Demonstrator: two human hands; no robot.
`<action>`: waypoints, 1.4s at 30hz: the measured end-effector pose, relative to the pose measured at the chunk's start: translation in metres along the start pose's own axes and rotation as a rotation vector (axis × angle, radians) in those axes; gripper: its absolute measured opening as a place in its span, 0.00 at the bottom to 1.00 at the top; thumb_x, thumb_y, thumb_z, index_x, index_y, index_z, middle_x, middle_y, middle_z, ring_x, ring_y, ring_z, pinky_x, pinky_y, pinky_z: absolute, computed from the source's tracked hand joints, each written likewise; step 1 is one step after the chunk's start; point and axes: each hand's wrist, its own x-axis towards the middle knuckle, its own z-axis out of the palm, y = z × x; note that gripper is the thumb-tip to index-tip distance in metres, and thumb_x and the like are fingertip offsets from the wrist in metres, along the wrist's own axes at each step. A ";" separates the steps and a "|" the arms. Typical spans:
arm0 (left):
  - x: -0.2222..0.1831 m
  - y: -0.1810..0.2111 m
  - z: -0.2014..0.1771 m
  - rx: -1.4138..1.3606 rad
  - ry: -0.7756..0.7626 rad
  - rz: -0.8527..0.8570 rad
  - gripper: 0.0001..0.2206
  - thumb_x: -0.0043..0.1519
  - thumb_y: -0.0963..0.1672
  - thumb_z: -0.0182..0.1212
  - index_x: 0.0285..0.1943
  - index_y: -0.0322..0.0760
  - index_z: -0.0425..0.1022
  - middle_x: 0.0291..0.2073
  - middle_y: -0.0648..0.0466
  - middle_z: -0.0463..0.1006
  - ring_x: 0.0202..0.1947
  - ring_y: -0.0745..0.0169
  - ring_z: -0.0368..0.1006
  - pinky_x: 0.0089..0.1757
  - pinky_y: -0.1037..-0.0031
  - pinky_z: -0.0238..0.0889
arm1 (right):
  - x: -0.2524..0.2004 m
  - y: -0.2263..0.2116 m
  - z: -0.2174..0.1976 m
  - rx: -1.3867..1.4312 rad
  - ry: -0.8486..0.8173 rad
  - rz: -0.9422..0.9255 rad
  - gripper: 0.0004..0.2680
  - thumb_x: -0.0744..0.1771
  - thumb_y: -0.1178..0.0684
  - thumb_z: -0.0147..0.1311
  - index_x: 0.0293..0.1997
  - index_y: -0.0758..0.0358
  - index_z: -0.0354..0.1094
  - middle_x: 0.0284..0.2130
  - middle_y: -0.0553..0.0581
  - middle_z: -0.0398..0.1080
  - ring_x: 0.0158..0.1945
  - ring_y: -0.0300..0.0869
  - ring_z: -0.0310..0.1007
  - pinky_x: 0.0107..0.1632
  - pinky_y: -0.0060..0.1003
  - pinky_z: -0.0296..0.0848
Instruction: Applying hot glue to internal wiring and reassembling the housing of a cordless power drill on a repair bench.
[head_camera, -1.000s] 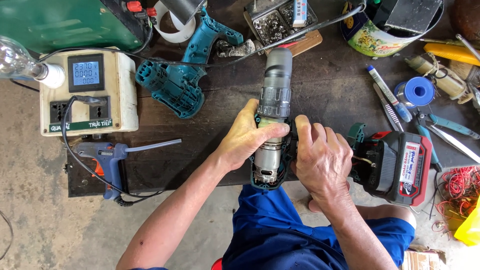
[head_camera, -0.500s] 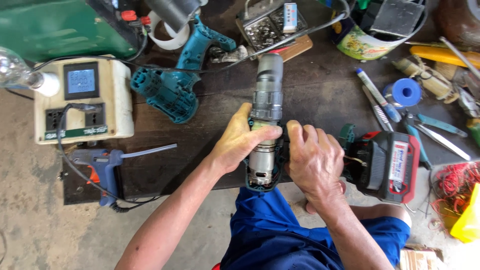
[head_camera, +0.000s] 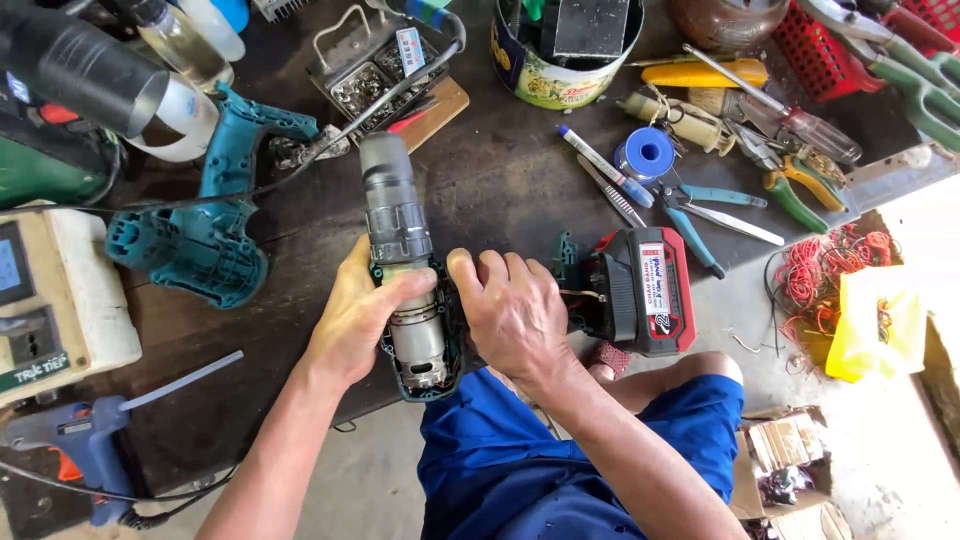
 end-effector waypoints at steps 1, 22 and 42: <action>0.000 0.000 -0.001 0.003 0.003 -0.005 0.25 0.50 0.42 0.75 0.54 0.31 0.70 0.35 0.46 0.75 0.38 0.57 0.74 0.41 0.60 0.76 | 0.001 0.000 0.000 0.007 -0.014 -0.003 0.08 0.66 0.58 0.45 0.47 0.53 0.66 0.25 0.52 0.63 0.27 0.48 0.71 0.33 0.41 0.72; -0.008 0.001 0.004 -0.002 0.075 0.058 0.25 0.48 0.44 0.78 0.51 0.30 0.72 0.36 0.44 0.75 0.40 0.56 0.72 0.45 0.59 0.73 | 0.008 -0.004 -0.017 -0.050 0.014 -0.043 0.18 0.62 0.57 0.50 0.59 0.58 0.66 0.27 0.55 0.66 0.30 0.50 0.72 0.36 0.42 0.73; -0.022 0.096 0.048 1.119 0.158 -0.264 0.21 0.50 0.56 0.49 0.37 0.38 0.74 0.34 0.45 0.81 0.37 0.43 0.75 0.41 0.60 0.64 | -0.092 0.103 -0.109 0.775 0.332 0.312 0.31 0.60 0.53 0.63 0.68 0.76 0.52 0.60 0.72 0.62 0.63 0.58 0.66 0.65 0.50 0.71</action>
